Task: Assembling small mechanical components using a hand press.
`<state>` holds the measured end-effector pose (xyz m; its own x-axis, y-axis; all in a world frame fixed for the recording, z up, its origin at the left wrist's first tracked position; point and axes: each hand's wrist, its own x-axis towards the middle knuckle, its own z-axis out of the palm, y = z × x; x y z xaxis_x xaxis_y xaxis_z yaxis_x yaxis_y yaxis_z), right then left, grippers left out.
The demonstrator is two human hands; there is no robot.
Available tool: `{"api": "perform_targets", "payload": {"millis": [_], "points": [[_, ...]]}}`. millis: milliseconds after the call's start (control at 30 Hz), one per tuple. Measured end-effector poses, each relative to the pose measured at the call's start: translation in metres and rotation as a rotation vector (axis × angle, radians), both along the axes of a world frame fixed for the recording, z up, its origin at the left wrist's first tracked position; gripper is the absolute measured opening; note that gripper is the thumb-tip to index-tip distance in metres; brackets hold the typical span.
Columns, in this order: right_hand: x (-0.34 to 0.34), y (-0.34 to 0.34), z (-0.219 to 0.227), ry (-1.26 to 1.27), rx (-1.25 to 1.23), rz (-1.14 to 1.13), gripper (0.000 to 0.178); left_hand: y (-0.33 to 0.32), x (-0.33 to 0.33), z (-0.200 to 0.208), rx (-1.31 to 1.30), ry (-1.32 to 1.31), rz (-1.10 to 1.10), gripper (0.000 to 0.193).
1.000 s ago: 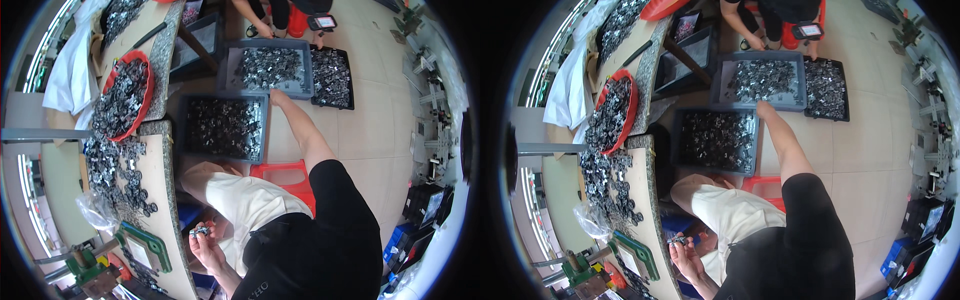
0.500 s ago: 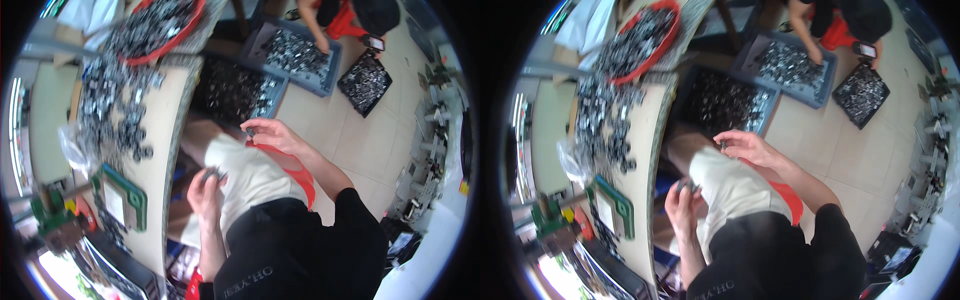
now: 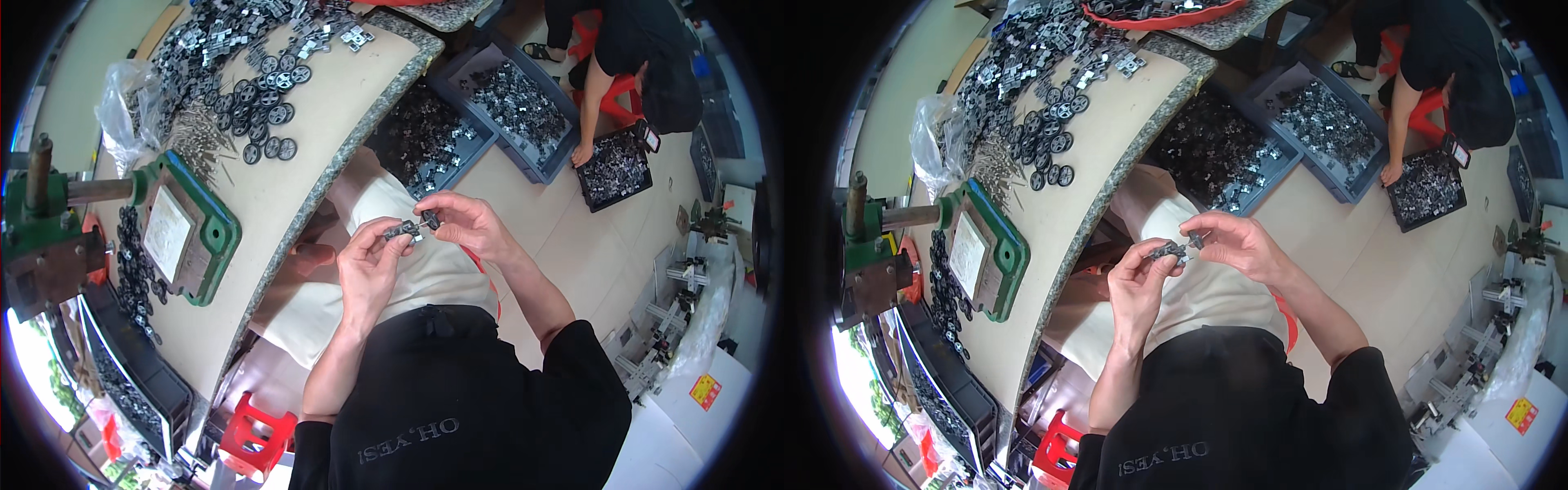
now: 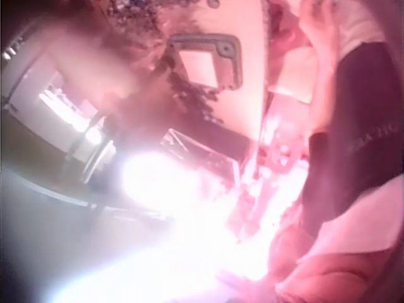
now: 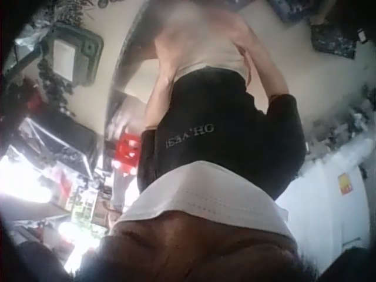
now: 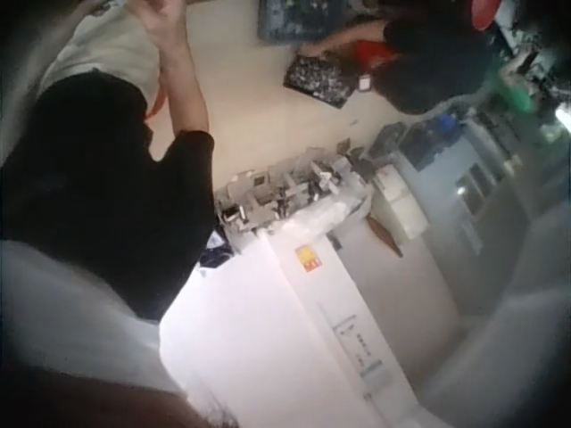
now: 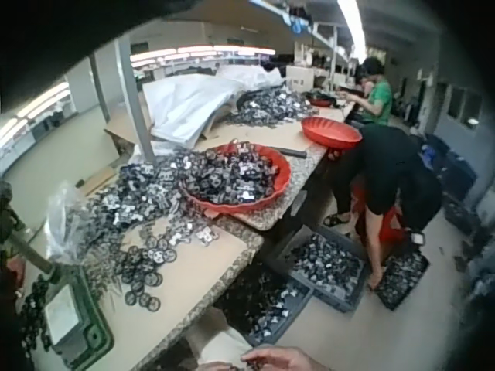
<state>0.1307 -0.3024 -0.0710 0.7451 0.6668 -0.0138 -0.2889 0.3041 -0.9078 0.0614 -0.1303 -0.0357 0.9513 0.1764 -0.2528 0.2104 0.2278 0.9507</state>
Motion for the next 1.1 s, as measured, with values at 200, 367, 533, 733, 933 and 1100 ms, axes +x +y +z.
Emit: {"api": "perform_targets", "payload": {"millis": [200,367,533,733,933,1100], "points": [[0.007,0.01,0.019,-0.291,-0.266,-0.021,0.027,0.007,0.0,0.003,0.191,-0.035,0.028,0.017],[-0.001,0.012,0.025,-0.097,-0.441,-0.073,0.024,0.003,0.0,0.004,0.495,-0.16,0.021,0.016],[0.001,0.005,0.015,-0.056,-0.653,0.025,0.028,0.003,0.004,0.001,0.164,-0.018,-0.005,0.017],[-0.003,0.008,0.046,-0.478,-0.493,-0.121,0.039,0.005,0.002,0.004,0.147,-0.029,0.016,0.016],[-0.012,0.023,0.047,-0.185,-0.319,-0.198,0.034,0.007,-0.002,-0.004,-0.128,-0.002,0.123,0.019],[-0.019,0.038,0.052,-0.319,-0.402,-0.23,0.026,0.018,-0.01,-0.009,-0.367,-0.062,0.148,0.016]]}}
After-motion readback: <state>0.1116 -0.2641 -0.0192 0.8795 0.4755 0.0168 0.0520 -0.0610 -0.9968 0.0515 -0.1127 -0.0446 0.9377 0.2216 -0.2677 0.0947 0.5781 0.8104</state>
